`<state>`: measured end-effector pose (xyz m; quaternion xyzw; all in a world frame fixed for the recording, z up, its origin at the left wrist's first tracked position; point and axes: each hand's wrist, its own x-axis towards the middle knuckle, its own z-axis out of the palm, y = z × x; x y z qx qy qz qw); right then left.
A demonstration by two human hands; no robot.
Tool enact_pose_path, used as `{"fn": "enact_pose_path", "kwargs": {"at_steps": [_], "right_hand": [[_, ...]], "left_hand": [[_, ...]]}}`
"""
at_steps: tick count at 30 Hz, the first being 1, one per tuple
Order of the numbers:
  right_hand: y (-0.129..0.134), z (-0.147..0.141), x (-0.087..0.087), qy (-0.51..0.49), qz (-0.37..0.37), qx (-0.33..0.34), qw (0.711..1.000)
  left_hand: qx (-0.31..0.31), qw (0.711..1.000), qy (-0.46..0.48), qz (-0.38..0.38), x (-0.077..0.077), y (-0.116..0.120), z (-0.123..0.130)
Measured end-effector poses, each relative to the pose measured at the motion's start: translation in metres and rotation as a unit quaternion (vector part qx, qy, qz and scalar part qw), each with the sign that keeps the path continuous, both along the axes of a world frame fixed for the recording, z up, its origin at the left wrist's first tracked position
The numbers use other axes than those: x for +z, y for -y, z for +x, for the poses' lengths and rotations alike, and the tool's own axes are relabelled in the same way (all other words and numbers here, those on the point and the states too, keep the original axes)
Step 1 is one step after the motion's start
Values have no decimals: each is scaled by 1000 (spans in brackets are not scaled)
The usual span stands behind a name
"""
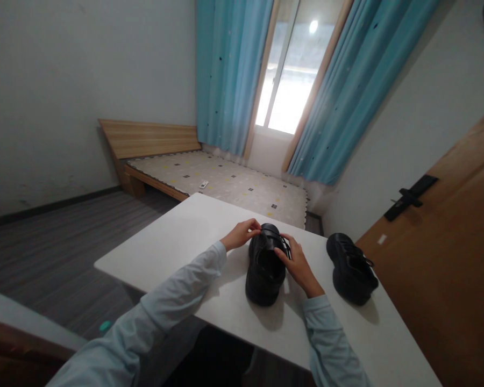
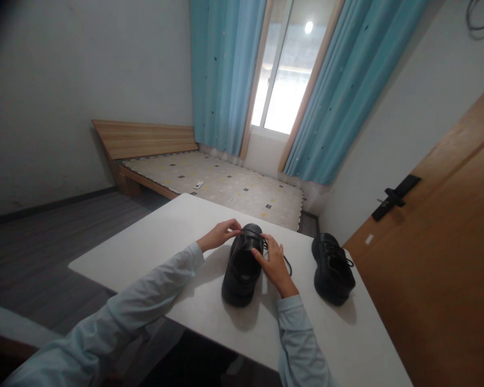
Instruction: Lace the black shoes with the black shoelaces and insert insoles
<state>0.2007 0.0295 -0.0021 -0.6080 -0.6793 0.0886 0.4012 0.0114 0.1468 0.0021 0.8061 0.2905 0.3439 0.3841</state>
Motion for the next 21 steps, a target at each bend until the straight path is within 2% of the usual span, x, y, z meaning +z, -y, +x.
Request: {"fn": "enact_pose_path", "kwargs": {"at_steps": [5, 12, 15, 21], "right_hand": [[0, 1, -1, -8, -9, -8, 1000], [0, 1, -1, 11, 4, 1, 1000], [0, 1, -2, 14, 7, 6, 1000], [0, 0, 0, 5, 1, 2, 1000]], "left_hand": [[-33, 996, 74, -41, -3, -4, 1], [-82, 974, 178, -113, -6, -7, 5], [-77, 976, 172, -111, -5, -6, 5], [-51, 988, 133, -60, -2, -7, 2]]}}
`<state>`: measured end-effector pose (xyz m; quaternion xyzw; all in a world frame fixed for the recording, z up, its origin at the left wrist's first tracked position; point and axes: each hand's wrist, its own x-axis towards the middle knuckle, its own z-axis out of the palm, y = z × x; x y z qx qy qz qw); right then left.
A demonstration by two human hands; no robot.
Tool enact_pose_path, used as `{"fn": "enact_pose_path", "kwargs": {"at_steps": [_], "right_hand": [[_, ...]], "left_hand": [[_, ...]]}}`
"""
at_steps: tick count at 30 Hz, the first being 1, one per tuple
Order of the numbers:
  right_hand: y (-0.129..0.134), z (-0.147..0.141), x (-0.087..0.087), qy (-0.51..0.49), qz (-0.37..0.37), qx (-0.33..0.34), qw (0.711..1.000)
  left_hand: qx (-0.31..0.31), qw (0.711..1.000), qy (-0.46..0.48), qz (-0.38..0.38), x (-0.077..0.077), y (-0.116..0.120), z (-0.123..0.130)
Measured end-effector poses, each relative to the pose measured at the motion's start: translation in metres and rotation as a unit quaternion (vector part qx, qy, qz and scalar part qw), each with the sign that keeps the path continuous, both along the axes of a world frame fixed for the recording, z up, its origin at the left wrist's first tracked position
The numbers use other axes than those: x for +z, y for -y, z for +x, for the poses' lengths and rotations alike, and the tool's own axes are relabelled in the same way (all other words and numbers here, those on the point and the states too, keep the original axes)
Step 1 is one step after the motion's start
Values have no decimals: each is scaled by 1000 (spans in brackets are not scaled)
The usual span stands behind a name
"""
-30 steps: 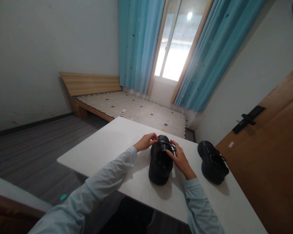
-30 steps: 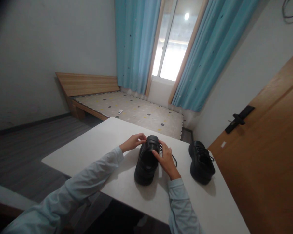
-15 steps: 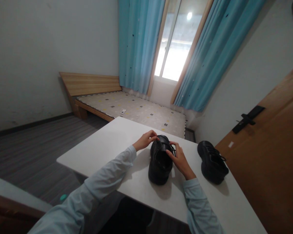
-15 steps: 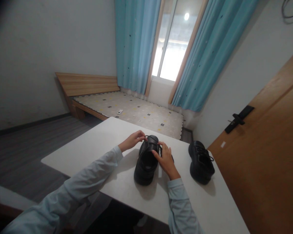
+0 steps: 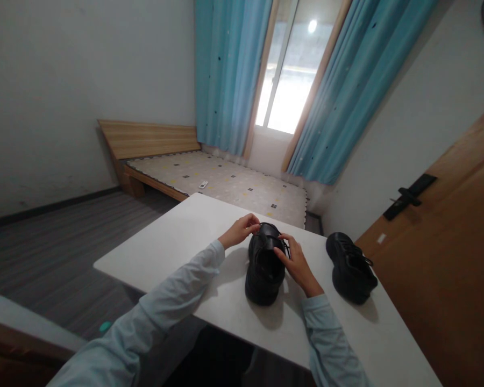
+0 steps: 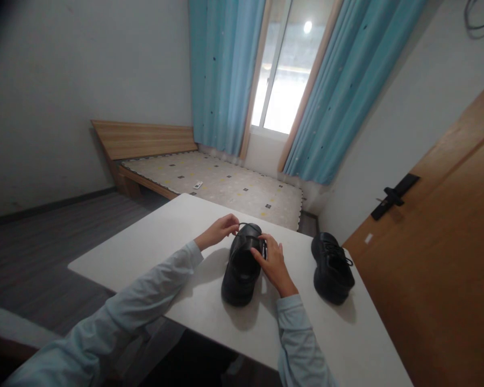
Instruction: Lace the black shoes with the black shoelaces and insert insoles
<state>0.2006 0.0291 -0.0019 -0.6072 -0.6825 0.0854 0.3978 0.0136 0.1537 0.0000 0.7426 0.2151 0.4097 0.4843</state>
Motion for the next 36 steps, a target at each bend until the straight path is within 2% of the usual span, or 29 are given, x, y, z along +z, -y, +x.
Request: {"fn": "enact_pose_path", "kwargs": {"at_steps": [5, 10, 13, 21, 25, 29, 36], "right_hand": [[1, -1, 2, -9, -3, -3, 1000], [0, -1, 2, -14, -7, -4, 1000], [0, -2, 2, -15, -7, -4, 1000], [-1, -1, 0, -5, -3, -1, 1000], [-1, -1, -1, -8, -6, -1, 1000], [-1, 0, -1, -18, -6, -5, 1000], [-1, 1, -3, -20, 0, -4, 1000]], "left_hand": [[41, 993, -100, 56, 5, 1, -6], [54, 978, -183, 89, 11, 3, -12], [63, 968, -216, 111, 9, 1, -14], [149, 899, -361, 200, -4, -11, -19], [182, 891, -359, 211, -2, -9, -20], [226, 901, -305, 209, 1, -9, -20], [305, 903, -226, 199, 7, -11, -20]]}}
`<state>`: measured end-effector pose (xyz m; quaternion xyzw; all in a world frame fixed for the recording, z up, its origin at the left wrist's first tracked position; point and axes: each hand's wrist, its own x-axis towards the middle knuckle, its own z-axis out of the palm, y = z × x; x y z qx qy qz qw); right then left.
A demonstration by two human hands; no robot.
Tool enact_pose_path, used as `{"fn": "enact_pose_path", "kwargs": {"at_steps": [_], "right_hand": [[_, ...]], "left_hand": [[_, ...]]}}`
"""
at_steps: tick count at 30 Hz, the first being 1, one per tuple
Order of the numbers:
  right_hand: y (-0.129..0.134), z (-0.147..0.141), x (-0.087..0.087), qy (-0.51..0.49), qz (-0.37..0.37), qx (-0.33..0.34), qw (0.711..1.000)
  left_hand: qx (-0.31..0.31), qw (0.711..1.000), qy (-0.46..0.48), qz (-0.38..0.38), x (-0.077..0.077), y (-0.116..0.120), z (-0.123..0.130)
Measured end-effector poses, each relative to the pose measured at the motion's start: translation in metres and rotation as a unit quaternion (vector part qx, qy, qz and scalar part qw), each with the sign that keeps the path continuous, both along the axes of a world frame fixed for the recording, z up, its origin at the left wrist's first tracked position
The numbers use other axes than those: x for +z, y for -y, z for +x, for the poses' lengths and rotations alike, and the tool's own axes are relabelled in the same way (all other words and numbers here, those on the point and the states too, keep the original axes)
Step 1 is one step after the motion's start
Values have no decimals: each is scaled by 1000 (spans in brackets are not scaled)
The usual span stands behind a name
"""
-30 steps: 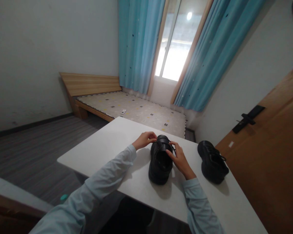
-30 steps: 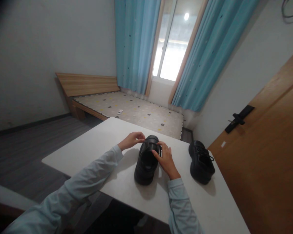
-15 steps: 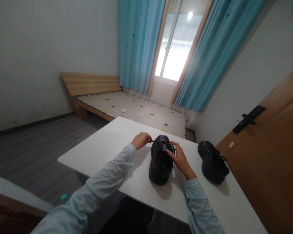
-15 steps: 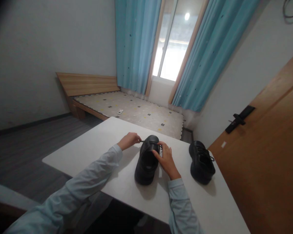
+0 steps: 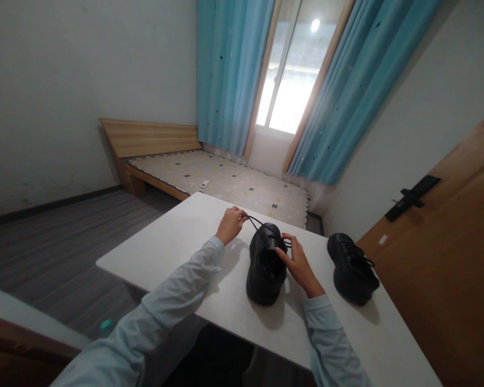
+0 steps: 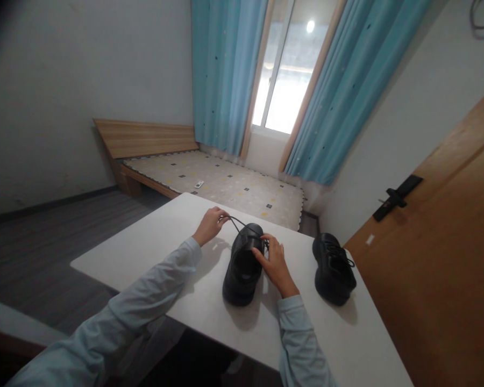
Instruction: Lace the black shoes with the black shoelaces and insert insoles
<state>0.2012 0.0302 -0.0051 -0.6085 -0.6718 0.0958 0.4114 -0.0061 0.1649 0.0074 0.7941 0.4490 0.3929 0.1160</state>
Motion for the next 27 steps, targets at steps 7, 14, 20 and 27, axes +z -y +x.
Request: {"fn": "enact_pose_path", "kwargs": {"at_steps": [7, 14, 20, 27], "right_hand": [[1, 0, 0, 4, -2, -3, 1000], [2, 1, -1, -4, -12, 5, 1000], [1, 1, -2, -6, -8, 3, 1000], [0, 3, -4, -9, -7, 5, 1000]], "left_hand": [[-27, 966, 237, -96, 6, -3, 0], [-207, 784, 499, -307, 10, 4, 3], [-247, 765, 502, -318, 13, 8, 2], [-261, 774, 510, -270, 18, 7, 0]]}}
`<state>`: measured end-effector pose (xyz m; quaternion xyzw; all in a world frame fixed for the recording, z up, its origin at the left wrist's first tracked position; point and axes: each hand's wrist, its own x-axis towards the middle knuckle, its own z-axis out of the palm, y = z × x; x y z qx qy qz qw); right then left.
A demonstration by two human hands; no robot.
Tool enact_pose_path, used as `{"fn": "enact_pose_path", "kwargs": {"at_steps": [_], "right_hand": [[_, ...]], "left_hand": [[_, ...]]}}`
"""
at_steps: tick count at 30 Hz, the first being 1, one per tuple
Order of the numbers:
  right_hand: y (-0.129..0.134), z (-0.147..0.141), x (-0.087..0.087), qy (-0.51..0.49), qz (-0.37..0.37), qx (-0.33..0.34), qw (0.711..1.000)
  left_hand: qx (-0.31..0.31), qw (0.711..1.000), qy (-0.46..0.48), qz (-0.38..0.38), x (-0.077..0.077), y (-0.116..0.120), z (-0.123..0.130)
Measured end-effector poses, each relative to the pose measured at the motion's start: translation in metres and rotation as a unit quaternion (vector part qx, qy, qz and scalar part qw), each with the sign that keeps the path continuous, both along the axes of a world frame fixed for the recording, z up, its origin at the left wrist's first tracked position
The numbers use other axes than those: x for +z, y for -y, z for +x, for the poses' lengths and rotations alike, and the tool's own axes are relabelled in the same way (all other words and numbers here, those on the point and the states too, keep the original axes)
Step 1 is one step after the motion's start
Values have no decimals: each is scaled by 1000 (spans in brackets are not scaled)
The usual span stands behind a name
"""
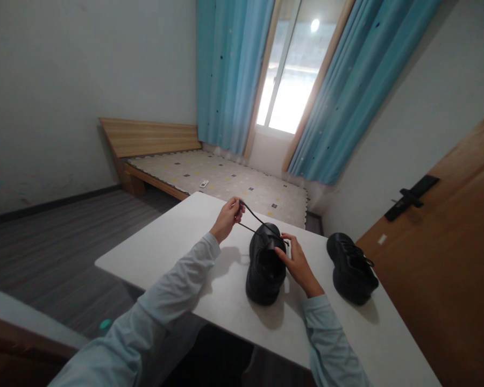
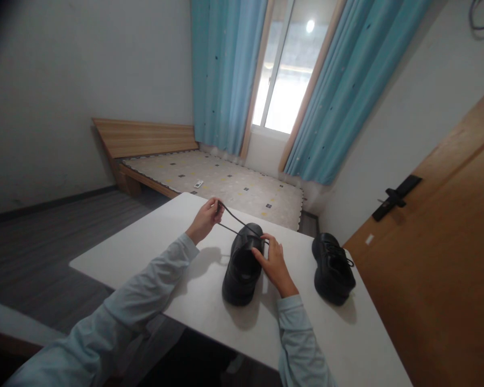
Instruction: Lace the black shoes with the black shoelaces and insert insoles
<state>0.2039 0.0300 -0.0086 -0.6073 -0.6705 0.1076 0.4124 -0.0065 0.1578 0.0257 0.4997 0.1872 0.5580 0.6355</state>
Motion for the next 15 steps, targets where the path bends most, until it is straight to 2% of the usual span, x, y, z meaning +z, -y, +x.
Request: {"fn": "enact_pose_path", "kwargs": {"at_steps": [10, 13, 15], "right_hand": [[1, 0, 0, -6, 6, 8, 1000], [1, -1, 1, -8, 1, 9, 1000], [0, 0, 0, -10, 0, 9, 1000]], "left_hand": [[105, 994, 10, 7, 2, -5, -5], [176, 982, -42, 55, 2, -6, -8], [232, 962, -97, 109, 4, -5, -10]]}}
